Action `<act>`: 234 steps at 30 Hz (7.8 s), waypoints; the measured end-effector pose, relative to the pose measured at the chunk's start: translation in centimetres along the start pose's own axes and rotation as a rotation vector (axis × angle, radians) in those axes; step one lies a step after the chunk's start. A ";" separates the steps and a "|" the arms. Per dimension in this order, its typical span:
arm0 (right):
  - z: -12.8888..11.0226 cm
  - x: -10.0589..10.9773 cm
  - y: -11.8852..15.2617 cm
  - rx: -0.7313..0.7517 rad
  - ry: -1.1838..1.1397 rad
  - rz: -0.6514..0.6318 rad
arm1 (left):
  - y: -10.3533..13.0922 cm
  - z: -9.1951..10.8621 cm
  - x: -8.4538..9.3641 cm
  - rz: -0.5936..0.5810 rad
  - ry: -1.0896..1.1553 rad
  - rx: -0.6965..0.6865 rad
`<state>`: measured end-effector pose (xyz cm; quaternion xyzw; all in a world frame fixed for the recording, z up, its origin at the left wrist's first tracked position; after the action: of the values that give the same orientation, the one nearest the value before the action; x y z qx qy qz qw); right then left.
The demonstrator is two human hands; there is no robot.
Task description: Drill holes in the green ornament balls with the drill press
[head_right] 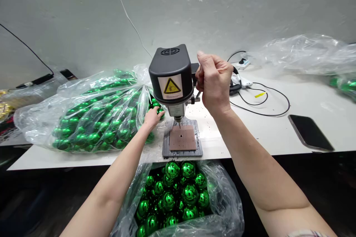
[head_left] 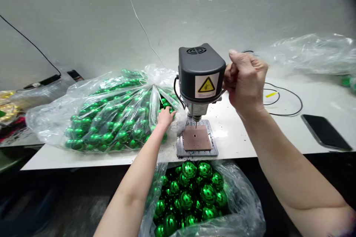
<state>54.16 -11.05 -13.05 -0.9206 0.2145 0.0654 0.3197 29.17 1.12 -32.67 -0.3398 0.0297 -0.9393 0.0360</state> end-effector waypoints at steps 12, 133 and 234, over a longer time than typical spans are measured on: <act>0.5 0.3 -0.5 0.039 0.013 0.008 | 7.2 -1.0 -0.3 -0.245 0.882 0.225; 0.3 0.2 -0.5 0.070 0.078 -0.017 | 11.9 1.6 -5.7 -0.236 0.519 -0.259; -0.2 0.5 0.2 0.075 0.034 0.047 | 12.0 2.2 -6.0 -0.302 0.573 -0.365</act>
<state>54.47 -11.51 -13.10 -0.9037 0.2437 0.0491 0.3486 35.76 -10.37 -35.82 -0.0645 0.1553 -0.9703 -0.1742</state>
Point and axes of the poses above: each hand's wrist, its own y-axis away from the middle knuckle, its own x-axis out of the back of the hand, z = x × y, the point moved 8 cm from there along -y, towards the middle knuckle, and after that the axes turned 11 degrees about y, right-handed, at the moved point
